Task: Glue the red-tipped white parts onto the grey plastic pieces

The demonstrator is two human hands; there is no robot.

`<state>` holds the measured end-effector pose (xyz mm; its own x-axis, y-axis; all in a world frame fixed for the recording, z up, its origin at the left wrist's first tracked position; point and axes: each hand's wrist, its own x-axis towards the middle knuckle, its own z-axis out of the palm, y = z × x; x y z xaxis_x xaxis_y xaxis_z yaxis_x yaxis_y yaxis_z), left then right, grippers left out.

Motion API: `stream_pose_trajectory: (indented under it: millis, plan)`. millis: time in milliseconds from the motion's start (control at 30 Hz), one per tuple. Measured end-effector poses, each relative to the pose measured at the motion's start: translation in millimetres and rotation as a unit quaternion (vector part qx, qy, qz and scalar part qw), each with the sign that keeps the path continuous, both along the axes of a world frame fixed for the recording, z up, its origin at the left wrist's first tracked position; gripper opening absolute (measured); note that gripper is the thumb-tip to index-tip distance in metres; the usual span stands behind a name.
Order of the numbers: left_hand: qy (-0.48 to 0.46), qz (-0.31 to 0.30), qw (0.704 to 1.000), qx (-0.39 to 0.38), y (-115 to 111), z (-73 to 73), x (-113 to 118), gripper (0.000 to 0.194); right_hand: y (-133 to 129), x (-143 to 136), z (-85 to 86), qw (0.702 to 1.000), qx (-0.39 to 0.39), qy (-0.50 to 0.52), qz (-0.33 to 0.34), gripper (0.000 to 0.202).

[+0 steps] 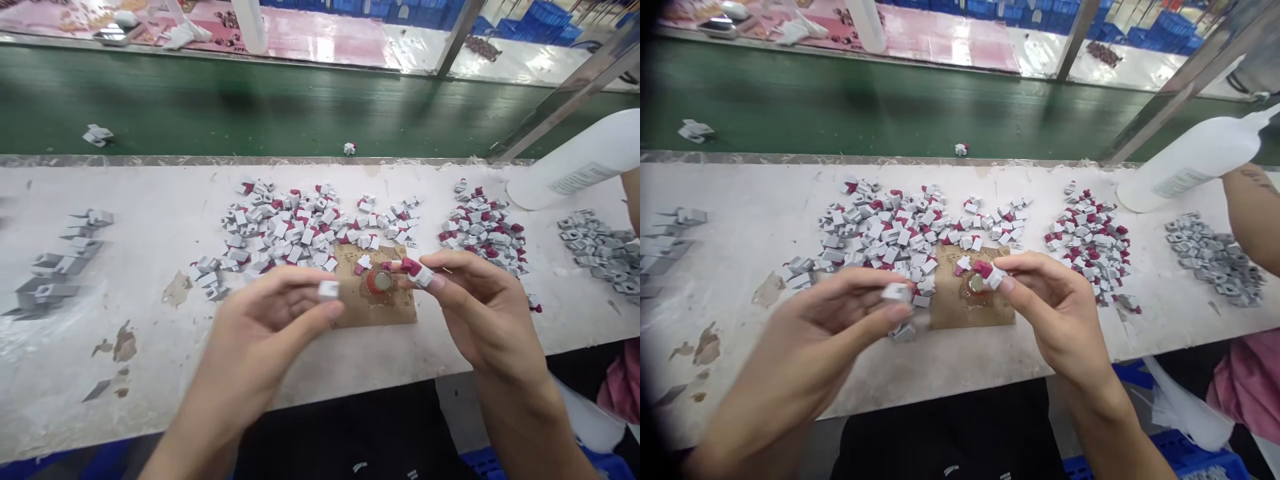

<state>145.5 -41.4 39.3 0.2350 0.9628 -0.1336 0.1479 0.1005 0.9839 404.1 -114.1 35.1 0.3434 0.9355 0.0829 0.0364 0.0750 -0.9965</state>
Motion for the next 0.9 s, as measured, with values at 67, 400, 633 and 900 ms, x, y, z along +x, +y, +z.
stream_pose_trajectory:
  millis: [67,400,633,900]
  plan:
    - [-0.109,-0.069,0.989,-0.067,2.7,3.4,30.0,0.02,5.0,-2.6,4.8,0.999,0.0,0.037,0.019,0.017]
    - [-0.188,-0.105,0.971,-0.103,11.0,-2.7,54.9,0.019,7.9,-7.8,10.7,0.997,-0.015,0.068,0.038,0.015]
    - [-0.168,-0.131,0.974,-0.077,14.3,4.0,51.4,0.013,8.4,-4.9,14.8,0.995,-0.016,0.001,0.095,0.01]
    - [-0.143,-0.149,0.978,-0.043,38.1,23.1,34.7,0.017,47.4,-5.7,34.9,0.984,-0.035,0.026,0.171,0.015]
